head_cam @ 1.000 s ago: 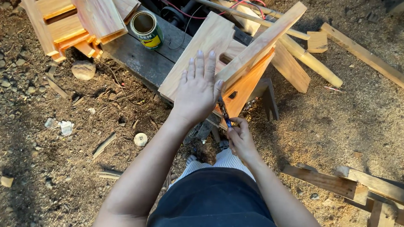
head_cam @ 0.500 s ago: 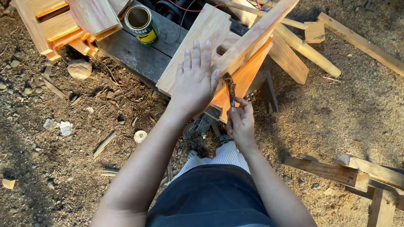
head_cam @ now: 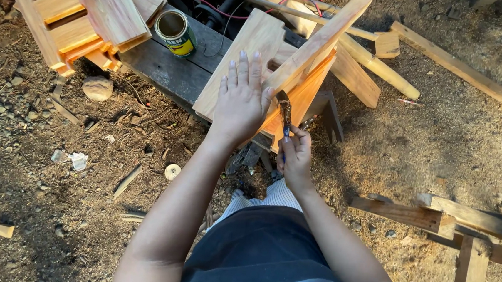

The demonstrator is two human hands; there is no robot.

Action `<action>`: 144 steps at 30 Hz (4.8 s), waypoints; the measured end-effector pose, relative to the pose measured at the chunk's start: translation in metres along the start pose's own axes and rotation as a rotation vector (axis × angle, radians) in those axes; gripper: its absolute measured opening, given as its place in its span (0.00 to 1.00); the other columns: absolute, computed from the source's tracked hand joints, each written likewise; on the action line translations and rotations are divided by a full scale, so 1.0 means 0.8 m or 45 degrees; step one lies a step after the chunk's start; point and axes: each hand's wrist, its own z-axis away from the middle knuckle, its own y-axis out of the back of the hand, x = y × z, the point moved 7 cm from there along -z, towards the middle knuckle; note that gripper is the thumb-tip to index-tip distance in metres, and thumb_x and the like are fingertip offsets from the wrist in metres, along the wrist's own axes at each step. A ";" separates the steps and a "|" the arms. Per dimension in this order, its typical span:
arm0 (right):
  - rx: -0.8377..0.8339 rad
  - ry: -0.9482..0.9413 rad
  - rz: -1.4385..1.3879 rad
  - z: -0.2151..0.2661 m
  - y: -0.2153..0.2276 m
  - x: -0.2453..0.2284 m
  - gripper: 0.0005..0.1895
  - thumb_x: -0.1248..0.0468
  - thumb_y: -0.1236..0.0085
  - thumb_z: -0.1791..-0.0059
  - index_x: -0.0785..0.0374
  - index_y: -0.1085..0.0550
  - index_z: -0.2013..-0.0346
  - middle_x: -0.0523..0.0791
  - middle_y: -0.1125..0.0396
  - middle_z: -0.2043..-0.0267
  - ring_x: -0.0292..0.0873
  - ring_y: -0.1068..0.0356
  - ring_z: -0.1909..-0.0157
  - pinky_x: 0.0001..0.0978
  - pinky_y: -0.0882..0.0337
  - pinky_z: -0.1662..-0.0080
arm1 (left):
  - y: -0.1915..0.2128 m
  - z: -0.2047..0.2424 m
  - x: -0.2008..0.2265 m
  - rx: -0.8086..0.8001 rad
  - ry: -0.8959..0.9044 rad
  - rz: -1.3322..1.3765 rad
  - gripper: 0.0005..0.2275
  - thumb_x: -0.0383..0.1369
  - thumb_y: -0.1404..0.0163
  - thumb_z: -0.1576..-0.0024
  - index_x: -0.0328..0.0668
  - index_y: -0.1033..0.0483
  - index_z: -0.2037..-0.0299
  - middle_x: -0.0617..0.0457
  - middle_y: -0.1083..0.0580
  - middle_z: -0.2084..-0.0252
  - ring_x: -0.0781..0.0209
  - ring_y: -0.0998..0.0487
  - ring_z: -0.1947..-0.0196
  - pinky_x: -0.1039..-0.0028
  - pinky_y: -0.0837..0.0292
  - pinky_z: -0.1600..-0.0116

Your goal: The person is painting or applying varnish to several small wooden furniture pieces using a brush.

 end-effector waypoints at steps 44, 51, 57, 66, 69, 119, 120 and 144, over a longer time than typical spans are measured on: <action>-0.158 -0.197 0.095 -0.054 0.134 0.022 0.21 0.58 0.55 0.42 0.63 0.42 0.37 0.45 0.32 0.64 0.33 0.35 0.75 0.24 0.32 0.74 | 0.019 0.006 -0.015 -0.109 0.082 -0.097 0.27 0.46 0.65 0.32 0.46 0.50 0.24 0.32 0.51 0.23 0.31 0.51 0.24 0.48 0.54 0.26; -0.179 -0.249 0.900 -0.124 0.154 -0.038 0.21 0.62 0.54 0.43 0.60 0.34 0.35 0.45 0.28 0.60 0.36 0.31 0.67 0.29 0.28 0.65 | 0.026 0.024 -0.003 -0.121 0.081 -0.173 0.27 0.46 0.66 0.32 0.45 0.48 0.24 0.34 0.51 0.23 0.37 0.50 0.24 0.52 0.56 0.26; -0.466 -0.004 0.936 -0.191 0.143 -0.079 0.19 0.63 0.48 0.45 0.62 0.28 0.39 0.47 0.25 0.60 0.41 0.28 0.64 0.32 0.27 0.59 | 0.032 0.034 0.000 -0.120 0.044 -0.238 0.27 0.45 0.65 0.32 0.43 0.46 0.24 0.34 0.49 0.23 0.38 0.50 0.24 0.53 0.55 0.24; -0.961 0.648 1.146 -0.208 0.104 -0.121 0.17 0.60 0.46 0.44 0.57 0.26 0.40 0.46 0.25 0.60 0.46 0.24 0.64 0.39 0.24 0.62 | 0.046 0.044 0.022 -0.120 0.053 -0.297 0.26 0.42 0.63 0.33 0.38 0.43 0.26 0.33 0.48 0.23 0.35 0.50 0.23 0.52 0.55 0.23; -1.023 0.734 1.267 -0.218 0.107 -0.119 0.17 0.60 0.45 0.45 0.56 0.27 0.40 0.46 0.26 0.62 0.50 0.25 0.66 0.44 0.25 0.66 | 0.052 0.047 0.029 -0.116 0.080 -0.267 0.25 0.41 0.62 0.33 0.39 0.43 0.27 0.35 0.48 0.22 0.36 0.51 0.22 0.53 0.56 0.21; -0.899 -0.774 0.324 -0.150 0.166 0.028 0.18 0.64 0.51 0.44 0.66 0.37 0.40 0.46 0.31 0.61 0.33 0.33 0.74 0.25 0.30 0.75 | 0.039 0.069 0.042 -0.163 0.280 -0.368 0.32 0.40 0.56 0.40 0.33 0.47 0.26 0.37 0.50 0.22 0.40 0.51 0.22 0.54 0.57 0.22; -0.855 -0.773 0.195 -0.147 0.161 0.027 0.17 0.64 0.52 0.43 0.68 0.38 0.41 0.46 0.31 0.61 0.33 0.33 0.76 0.24 0.32 0.77 | 0.037 0.068 0.039 -0.150 0.250 -0.402 0.32 0.40 0.57 0.39 0.35 0.48 0.26 0.38 0.50 0.22 0.41 0.51 0.21 0.55 0.57 0.21; -0.172 -0.204 -0.323 -0.125 0.075 -0.032 0.14 0.62 0.50 0.42 0.66 0.39 0.47 0.44 0.36 0.67 0.32 0.41 0.82 0.23 0.41 0.82 | 0.010 0.046 0.016 -0.056 0.146 -0.242 0.31 0.47 0.66 0.31 0.32 0.55 0.24 0.26 0.52 0.23 0.34 0.53 0.23 0.51 0.59 0.23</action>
